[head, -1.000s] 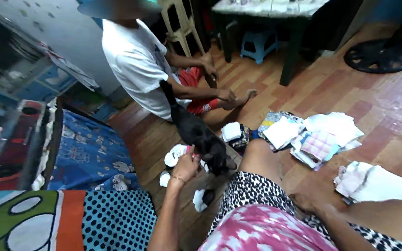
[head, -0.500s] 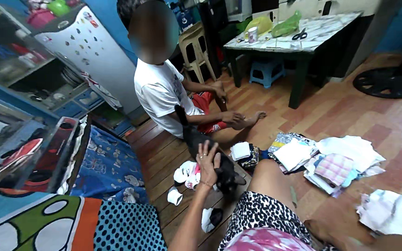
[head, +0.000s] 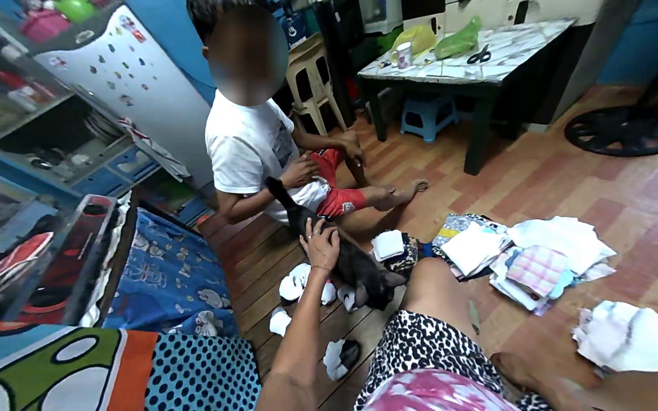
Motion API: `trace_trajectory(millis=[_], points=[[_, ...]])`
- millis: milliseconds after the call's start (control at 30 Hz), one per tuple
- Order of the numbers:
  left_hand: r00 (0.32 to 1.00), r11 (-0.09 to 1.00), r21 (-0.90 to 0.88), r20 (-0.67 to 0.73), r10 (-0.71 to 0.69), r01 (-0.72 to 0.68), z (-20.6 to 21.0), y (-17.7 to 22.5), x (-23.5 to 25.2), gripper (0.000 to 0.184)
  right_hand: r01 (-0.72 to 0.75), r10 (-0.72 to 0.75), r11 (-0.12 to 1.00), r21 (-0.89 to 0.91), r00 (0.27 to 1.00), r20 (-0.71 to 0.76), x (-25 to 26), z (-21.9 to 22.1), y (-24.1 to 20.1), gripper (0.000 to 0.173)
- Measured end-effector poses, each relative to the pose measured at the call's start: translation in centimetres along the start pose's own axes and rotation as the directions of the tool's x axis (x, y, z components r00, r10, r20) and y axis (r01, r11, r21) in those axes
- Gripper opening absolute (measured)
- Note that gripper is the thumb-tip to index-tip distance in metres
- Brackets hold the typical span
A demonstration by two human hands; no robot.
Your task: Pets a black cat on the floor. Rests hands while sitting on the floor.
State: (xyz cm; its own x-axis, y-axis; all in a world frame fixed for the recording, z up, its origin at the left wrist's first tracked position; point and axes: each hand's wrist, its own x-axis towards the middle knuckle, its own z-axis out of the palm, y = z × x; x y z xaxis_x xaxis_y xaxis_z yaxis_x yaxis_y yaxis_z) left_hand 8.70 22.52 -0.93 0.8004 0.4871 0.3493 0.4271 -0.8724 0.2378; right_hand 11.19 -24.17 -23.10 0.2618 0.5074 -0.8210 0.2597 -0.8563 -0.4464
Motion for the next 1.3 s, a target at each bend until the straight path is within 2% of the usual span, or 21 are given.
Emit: trace_trajectory(millis=[133,233,300,367,467,567,633,700,800,867,933,967,1033,1133,1200,1233,1300], points=[[0.998,0.998,-0.009,-0.029,-0.061,0.060,0.3,-0.6,1.8,0.034,0.023,-0.022,1.000,0.013,0.999,-0.026,-0.3,0.2,-0.1,0.046],[0.968,0.981,-0.114,-0.175,-0.178,0.159,1.4,-0.6,2.2,0.042,-0.006,0.005,1.000,0.011,1.000,0.020,-3.2,-1.0,-2.5,0.046],[0.930,0.944,-0.198,-0.207,-0.304,0.265,2.0,-0.2,1.7,0.049,0.007,-0.007,1.000,-0.020,1.000,0.010,-1.7,-0.6,-1.4,0.049],[0.883,0.867,-0.305,-0.135,-0.449,0.394,1.7,0.4,0.6,0.047,0.035,-0.036,0.999,-0.039,0.999,-0.033,1.4,0.6,1.1,0.047],[0.841,0.733,-0.487,0.005,-0.541,0.475,1.5,0.7,-2.4,0.045,-0.004,0.006,1.000,0.030,0.998,-0.064,0.4,0.4,0.2,0.044],[0.832,0.640,-0.627,0.023,-0.555,0.444,2.0,1.2,-5.7,0.054,-0.016,0.022,0.997,0.077,0.997,-0.069,-1.4,-0.1,-1.3,0.043],[0.866,0.678,-0.607,0.034,-0.500,0.415,2.8,1.0,-8.1,0.061,-0.012,0.018,0.995,0.098,0.997,-0.069,-2.0,0.1,-1.5,0.041],[0.901,0.748,-0.530,0.074,-0.428,0.399,2.9,1.0,-9.7,0.061,-0.003,0.010,0.996,0.084,0.996,-0.086,-1.5,0.1,-1.1,0.040],[0.898,0.726,-0.539,0.163,-0.408,0.428,2.4,2.1,-12.1,0.057,-0.019,0.022,0.998,0.066,0.999,-0.045,-2.1,-0.5,-1.9,0.041],[0.901,0.677,-0.618,0.129,-0.414,0.400,2.4,3.0,-13.3,0.057,-0.026,0.028,0.998,0.061,0.999,-0.031,-2.6,-1.0,-2.4,0.042],[0.916,0.679,-0.650,0.069,-0.394,0.341,1.4,4.3,-13.7,0.059,-0.037,0.037,0.998,0.058,0.999,-0.009,-3.3,-1.5,-3.2,0.041],[0.931,0.700,-0.653,0.023,-0.363,0.289,0.8,4.8,-13.8,0.059,-0.043,0.043,0.997,0.059,0.999,-0.005,-3.4,-1.6,-3.4,0.041],[0.975,0.766,-0.633,-0.082,-0.205,0.108,-0.6,5.4,-13.8,0.063,-0.044,0.044,0.998,0.055,0.999,0.003,-3.6,-1.7,-3.5,0.041],[0.970,0.834,-0.515,-0.225,0.091,-0.198,-1.2,5.6,-13.3,0.055,-0.050,0.050,0.997,0.051,0.999,0.006,-3.5,-1.5,-3.3,0.041],[0.968,0.915,-0.324,-0.152,0.200,-0.240,-0.5,5.4,-13.2,0.047,-0.046,0.045,0.998,0.033,0.999,0.011,-3.5,-1.7,-3.4,0.042],[0.974,0.953,-0.205,-0.096,0.205,-0.221,0.0,5.5,-13.5,0.050,-0.040,0.040,0.999,0.027,0.999,0.009,-3.5,-1.6,-3.4,0.042],[0.971,0.966,-0.113,-0.073,0.227,-0.234,1.3,5.9,-13.9,0.053,-0.014,0.015,0.999,0.045,1.000,-0.017,-3.2,-1.4,-3.1,0.042]])
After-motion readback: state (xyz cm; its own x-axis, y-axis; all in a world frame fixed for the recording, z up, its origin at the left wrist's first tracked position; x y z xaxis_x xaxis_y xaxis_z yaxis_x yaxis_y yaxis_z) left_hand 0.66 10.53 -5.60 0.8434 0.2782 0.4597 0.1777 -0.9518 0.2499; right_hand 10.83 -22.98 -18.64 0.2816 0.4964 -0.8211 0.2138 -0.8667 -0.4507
